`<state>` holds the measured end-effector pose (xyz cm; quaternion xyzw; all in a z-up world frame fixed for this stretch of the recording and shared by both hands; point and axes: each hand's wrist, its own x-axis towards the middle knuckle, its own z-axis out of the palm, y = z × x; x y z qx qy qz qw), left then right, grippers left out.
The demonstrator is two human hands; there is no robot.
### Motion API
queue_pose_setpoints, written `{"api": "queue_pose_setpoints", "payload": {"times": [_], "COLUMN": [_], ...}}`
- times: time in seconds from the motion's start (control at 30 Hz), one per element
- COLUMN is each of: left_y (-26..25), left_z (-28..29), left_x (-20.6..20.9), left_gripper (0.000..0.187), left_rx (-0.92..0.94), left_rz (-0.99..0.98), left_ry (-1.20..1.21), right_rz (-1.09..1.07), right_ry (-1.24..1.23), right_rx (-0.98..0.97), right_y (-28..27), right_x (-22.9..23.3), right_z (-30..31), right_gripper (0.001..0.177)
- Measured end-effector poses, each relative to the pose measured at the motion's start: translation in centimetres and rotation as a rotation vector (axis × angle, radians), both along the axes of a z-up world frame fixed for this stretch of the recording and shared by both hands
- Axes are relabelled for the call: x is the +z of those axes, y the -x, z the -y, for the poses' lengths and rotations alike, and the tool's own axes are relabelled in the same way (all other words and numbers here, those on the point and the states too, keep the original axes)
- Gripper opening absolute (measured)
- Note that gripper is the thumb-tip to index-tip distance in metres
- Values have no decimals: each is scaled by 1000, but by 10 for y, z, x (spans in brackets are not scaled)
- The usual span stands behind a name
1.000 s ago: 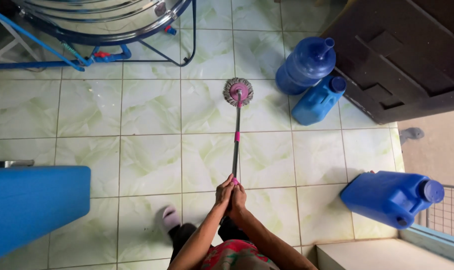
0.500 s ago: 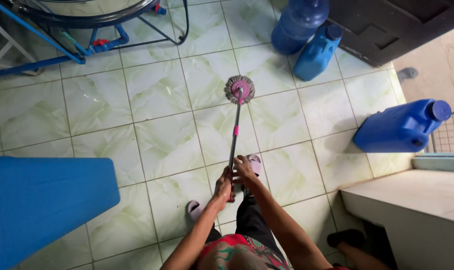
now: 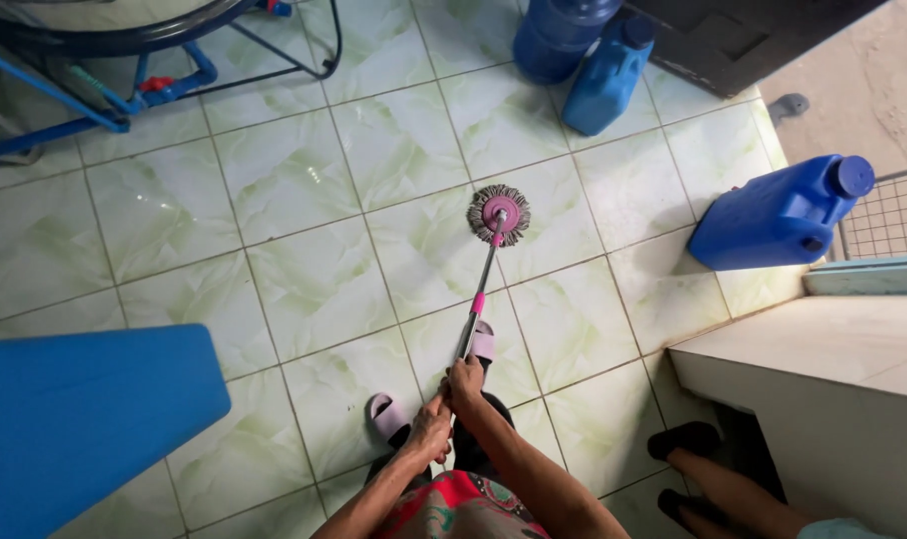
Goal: Mopping the tile floor and rearranging water containers in a facility.
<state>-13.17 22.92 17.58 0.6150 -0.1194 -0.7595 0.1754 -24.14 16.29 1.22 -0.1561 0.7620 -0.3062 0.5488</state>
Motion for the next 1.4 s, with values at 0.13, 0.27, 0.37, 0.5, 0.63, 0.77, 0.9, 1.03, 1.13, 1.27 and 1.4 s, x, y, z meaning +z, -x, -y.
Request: {"api": "queue_pose_setpoints", "payload": {"times": [0.13, 0.27, 0.37, 0.5, 0.63, 0.77, 0.9, 1.03, 1.13, 1.27, 1.4], "left_y": [32, 87, 129, 178, 198, 160, 98, 10, -49, -59, -23], "left_z": [69, 142, 202, 296, 330, 304, 222, 143, 101, 48, 67], "left_x": [-15, -38, -58, -27, -33, -4, -37, -38, 4, -18, -9], "left_gripper": [41, 44, 45, 41, 44, 32, 53, 39, 41, 40, 39], "left_rx": [-48, -193, -191, -238, -270, -329, -312, -386, -476, -402, -455], "left_rz": [22, 149, 38, 41, -4, 39, 101, 15, 47, -8, 102], "left_ry": [35, 181, 288, 363, 243, 268, 98, 110, 113, 25, 104], "right_rz": [64, 1, -29, -24, 226, 195, 177, -135, -23, 17, -292], "right_ry": [13, 70, 9, 139, 127, 125, 43, 5, 44, 21, -15], "right_rx": [-95, -126, -156, -139, -215, -217, -292, -233, -348, -343, -120], "right_y": [40, 107, 149, 241, 245, 226, 149, 47, -18, -34, 24], "right_x": [-8, -58, -27, -78, -2, -46, -61, -35, -3, 8, -43], "right_z": [69, 145, 209, 281, 307, 271, 185, 89, 32, -11, 5], "right_gripper": [24, 31, 27, 24, 52, 67, 61, 53, 46, 28, 22]}}
